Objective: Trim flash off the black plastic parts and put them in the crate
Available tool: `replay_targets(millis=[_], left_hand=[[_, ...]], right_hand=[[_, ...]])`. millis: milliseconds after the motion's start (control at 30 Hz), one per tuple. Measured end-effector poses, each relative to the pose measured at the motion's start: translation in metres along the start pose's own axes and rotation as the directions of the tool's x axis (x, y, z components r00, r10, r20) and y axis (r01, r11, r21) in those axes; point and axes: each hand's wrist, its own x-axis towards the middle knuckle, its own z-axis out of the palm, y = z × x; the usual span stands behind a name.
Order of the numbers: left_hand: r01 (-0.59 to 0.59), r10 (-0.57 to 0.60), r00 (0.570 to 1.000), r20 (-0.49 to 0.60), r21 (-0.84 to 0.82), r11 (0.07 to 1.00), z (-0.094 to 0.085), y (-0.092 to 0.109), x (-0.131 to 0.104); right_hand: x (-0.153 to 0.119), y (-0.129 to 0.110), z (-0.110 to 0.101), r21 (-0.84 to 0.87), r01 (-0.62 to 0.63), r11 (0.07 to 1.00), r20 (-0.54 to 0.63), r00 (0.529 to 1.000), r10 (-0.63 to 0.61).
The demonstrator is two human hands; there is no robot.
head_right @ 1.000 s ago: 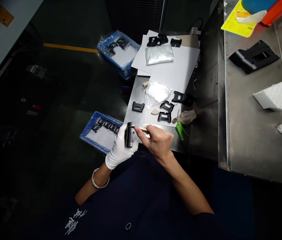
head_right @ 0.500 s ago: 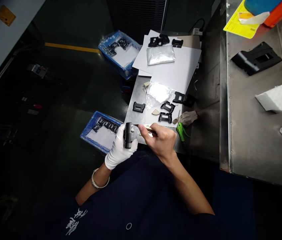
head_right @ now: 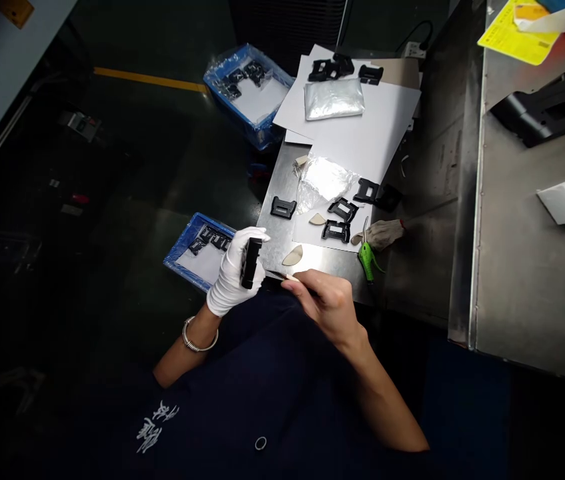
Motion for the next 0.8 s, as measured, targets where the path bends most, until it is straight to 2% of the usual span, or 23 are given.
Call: replay_targets(millis=[133,233,367,533,800], left_hand=[[0.005,-0.004,0.999,-0.040,0.016,1.000,0.004,0.002,0.000],[0.016,-0.016,0.999,-0.052,-0.011,1.000,0.007,0.001,-0.001],[0.013,-0.016,0.998,-0.068,-0.046,0.999,0.009,0.000,-0.002],[0.028,-0.033,0.995,-0.092,-0.058,0.998,0.011,0.003,-0.002],[0.074,-0.078,0.994,-0.074,-0.064,0.995,0.013,0.008,-0.004]], right_hand=[[-0.004,-0.003,0.004,0.087,0.064,0.994,0.046,0.997,-0.069],[-0.008,-0.004,0.013,0.036,0.112,0.993,0.062,0.991,-0.114],[-0.011,-0.006,0.024,-0.108,0.146,0.983,-0.013,0.989,-0.148],[-0.009,-0.008,0.031,-0.201,0.144,0.969,-0.121,0.978,-0.171],[-0.007,-0.007,0.033,-0.264,0.095,0.960,-0.146,0.980,-0.137]])
